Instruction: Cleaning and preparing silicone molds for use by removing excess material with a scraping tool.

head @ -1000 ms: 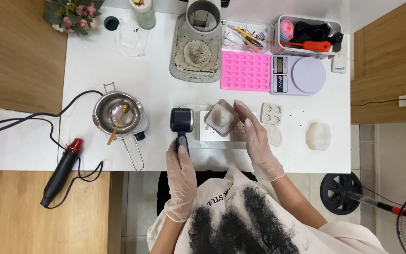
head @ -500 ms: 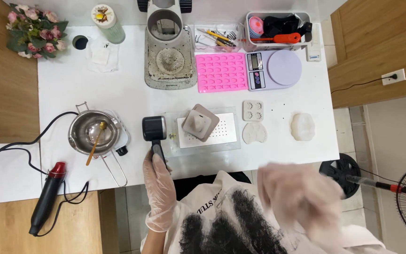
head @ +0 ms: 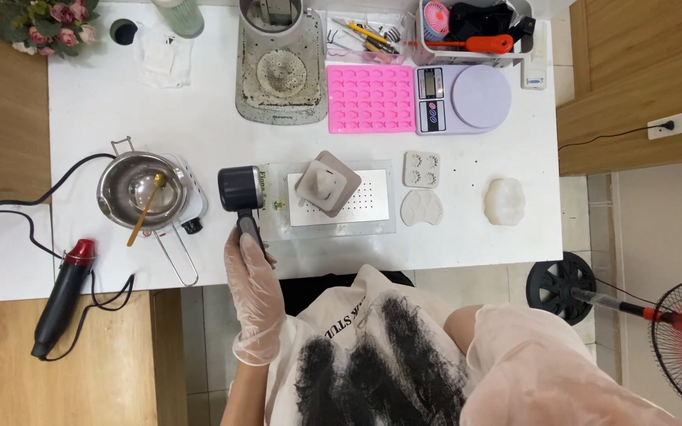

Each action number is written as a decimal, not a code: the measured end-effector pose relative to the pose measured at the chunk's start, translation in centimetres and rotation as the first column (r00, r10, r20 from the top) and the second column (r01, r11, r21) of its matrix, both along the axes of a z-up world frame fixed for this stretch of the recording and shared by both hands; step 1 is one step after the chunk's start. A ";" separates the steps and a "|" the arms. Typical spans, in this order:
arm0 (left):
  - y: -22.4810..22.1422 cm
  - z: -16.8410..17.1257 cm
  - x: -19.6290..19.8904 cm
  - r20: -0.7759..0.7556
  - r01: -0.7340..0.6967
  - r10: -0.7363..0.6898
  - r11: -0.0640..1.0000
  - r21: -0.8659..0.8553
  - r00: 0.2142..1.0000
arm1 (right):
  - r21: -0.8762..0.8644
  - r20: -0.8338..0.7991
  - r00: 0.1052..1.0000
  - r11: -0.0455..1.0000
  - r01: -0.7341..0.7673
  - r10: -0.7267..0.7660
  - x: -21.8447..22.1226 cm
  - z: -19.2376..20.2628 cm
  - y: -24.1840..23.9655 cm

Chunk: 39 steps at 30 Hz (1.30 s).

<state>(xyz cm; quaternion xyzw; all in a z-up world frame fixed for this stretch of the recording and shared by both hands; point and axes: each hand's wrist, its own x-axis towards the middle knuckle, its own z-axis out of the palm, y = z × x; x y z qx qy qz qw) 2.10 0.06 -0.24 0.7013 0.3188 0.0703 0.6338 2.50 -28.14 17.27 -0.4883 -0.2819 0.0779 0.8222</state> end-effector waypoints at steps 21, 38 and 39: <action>0.3 0.1 -0.2 -0.003 0.002 -0.002 0.998 -0.069 1.000 | 0.024 -0.070 0.982 0.985 -0.172 0.173 1.9 2.2 -0.3; 4.1 -0.7 1.7 0.030 0.224 -0.222 0.953 -0.205 0.975 | 0.059 -0.059 0.994 0.995 -0.086 0.090 0.5 0.0 8.1; 4.3 -1.1 1.7 0.014 0.250 -0.251 0.958 -0.144 0.968 | 0.062 -0.055 0.995 0.995 -0.079 0.082 0.8 -0.9 9.3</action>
